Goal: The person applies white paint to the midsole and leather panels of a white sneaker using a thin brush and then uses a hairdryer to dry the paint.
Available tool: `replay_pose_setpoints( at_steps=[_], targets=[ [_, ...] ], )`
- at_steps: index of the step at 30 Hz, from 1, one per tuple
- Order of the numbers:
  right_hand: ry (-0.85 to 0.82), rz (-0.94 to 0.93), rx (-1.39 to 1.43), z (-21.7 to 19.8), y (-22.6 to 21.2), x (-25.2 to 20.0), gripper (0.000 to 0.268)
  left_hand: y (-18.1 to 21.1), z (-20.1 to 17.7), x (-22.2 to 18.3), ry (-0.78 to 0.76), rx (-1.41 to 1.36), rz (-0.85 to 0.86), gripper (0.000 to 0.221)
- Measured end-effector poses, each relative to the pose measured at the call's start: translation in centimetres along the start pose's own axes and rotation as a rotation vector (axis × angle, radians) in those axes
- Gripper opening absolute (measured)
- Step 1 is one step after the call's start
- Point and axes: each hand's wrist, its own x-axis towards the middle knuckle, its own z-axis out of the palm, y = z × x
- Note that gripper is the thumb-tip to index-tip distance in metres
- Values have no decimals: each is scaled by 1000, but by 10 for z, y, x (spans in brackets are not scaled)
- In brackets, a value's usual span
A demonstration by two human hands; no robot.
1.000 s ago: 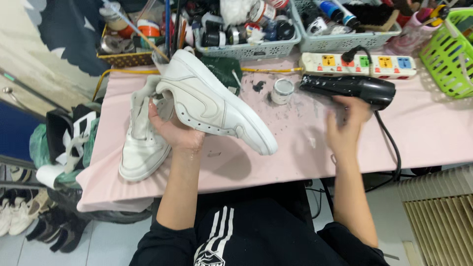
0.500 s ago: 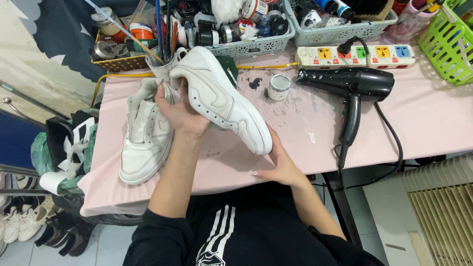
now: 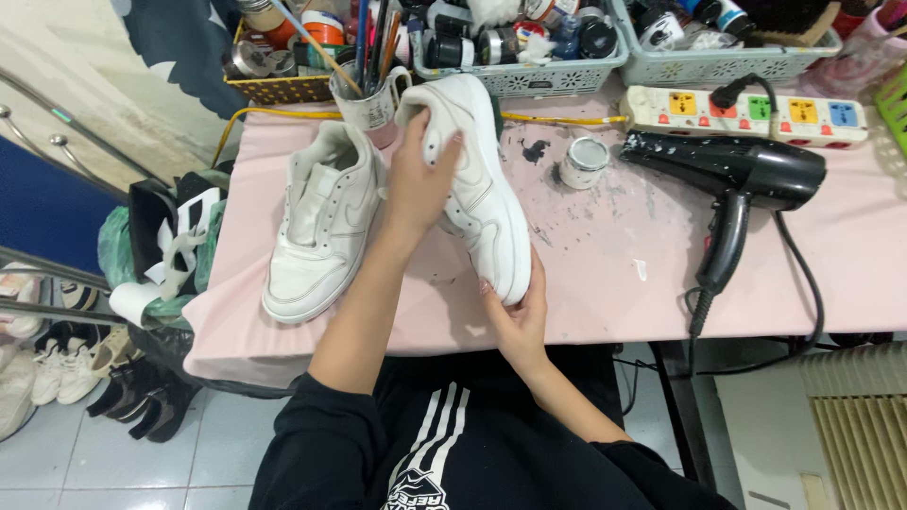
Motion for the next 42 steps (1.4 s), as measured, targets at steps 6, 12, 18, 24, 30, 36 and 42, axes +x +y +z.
replay_pose_setpoints(
  at_steps=[6, 12, 18, 24, 30, 36, 42],
  targets=[
    [84, 2, -29, 12, 7, 12, 68, 39, -18, -7, -37, 428, 124, 72],
    [144, 134, 79, 17, 7, 17, 62, 37, -24, -17, 206, 668, 396, 62],
    [185, 187, 303, 22, 11, 21, 61, 23, -29, -84, 336, 211, 191, 67],
    [195, 218, 183, 22, 10, 25, 63, 14, 21, -155, 387, -889, -654, 84],
    [74, 83, 104, 23, -8, 32, 72, 8, 37, -148, 227, -1374, -924, 53],
    [-63, 122, 44, 20, -18, 28, 77, 7, 36, -138, 163, -1459, -991, 50],
    [-209, 1, -14, -9, -25, 32, 50, -9, 32, -137, 93, -1378, -956, 47]
  ],
)
